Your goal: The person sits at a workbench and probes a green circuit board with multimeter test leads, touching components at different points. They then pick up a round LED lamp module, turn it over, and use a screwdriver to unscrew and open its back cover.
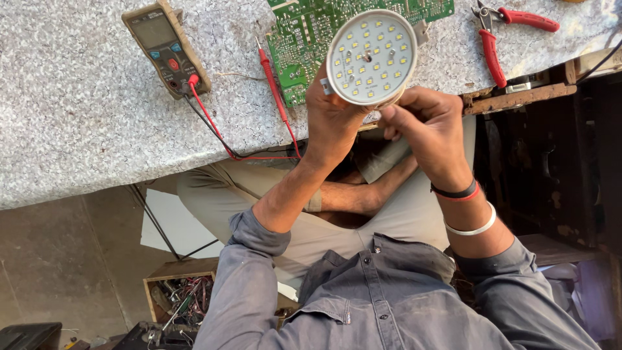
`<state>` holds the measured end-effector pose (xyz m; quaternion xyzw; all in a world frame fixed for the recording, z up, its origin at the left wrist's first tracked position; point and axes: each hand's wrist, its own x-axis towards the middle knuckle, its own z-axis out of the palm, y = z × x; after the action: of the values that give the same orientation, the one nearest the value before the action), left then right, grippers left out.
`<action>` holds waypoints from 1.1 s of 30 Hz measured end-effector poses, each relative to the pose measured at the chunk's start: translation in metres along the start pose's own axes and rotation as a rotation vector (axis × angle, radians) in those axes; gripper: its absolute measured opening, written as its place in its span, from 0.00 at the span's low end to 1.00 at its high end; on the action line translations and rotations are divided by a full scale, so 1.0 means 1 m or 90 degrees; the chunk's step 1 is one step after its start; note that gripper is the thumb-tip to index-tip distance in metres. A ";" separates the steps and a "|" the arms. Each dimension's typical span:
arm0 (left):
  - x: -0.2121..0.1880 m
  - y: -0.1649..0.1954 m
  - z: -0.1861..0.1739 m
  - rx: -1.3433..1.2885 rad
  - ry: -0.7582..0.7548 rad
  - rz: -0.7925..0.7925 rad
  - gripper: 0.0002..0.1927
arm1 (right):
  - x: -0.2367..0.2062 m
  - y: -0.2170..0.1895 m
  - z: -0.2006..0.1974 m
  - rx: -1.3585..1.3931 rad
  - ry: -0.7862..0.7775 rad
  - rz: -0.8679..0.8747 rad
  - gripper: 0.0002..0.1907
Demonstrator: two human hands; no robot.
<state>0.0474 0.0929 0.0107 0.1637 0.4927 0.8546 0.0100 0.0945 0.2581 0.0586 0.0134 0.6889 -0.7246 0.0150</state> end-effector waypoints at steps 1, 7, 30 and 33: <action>0.000 0.001 -0.001 0.012 0.003 0.007 0.25 | 0.000 0.001 -0.001 0.009 0.012 -0.009 0.04; 0.000 0.003 -0.004 0.043 0.044 0.030 0.26 | 0.006 0.009 -0.011 0.197 0.057 -0.044 0.04; -0.006 0.013 0.019 0.332 -0.039 0.181 0.28 | -0.004 0.051 -0.014 0.682 -0.004 0.254 0.15; -0.007 0.017 0.020 0.334 -0.053 0.201 0.27 | -0.005 0.054 -0.014 0.682 -0.007 0.254 0.17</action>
<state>0.0625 0.0992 0.0326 0.2704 0.6642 0.6816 -0.1455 0.1015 0.2699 0.0042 0.1452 0.2091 -0.9560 0.1460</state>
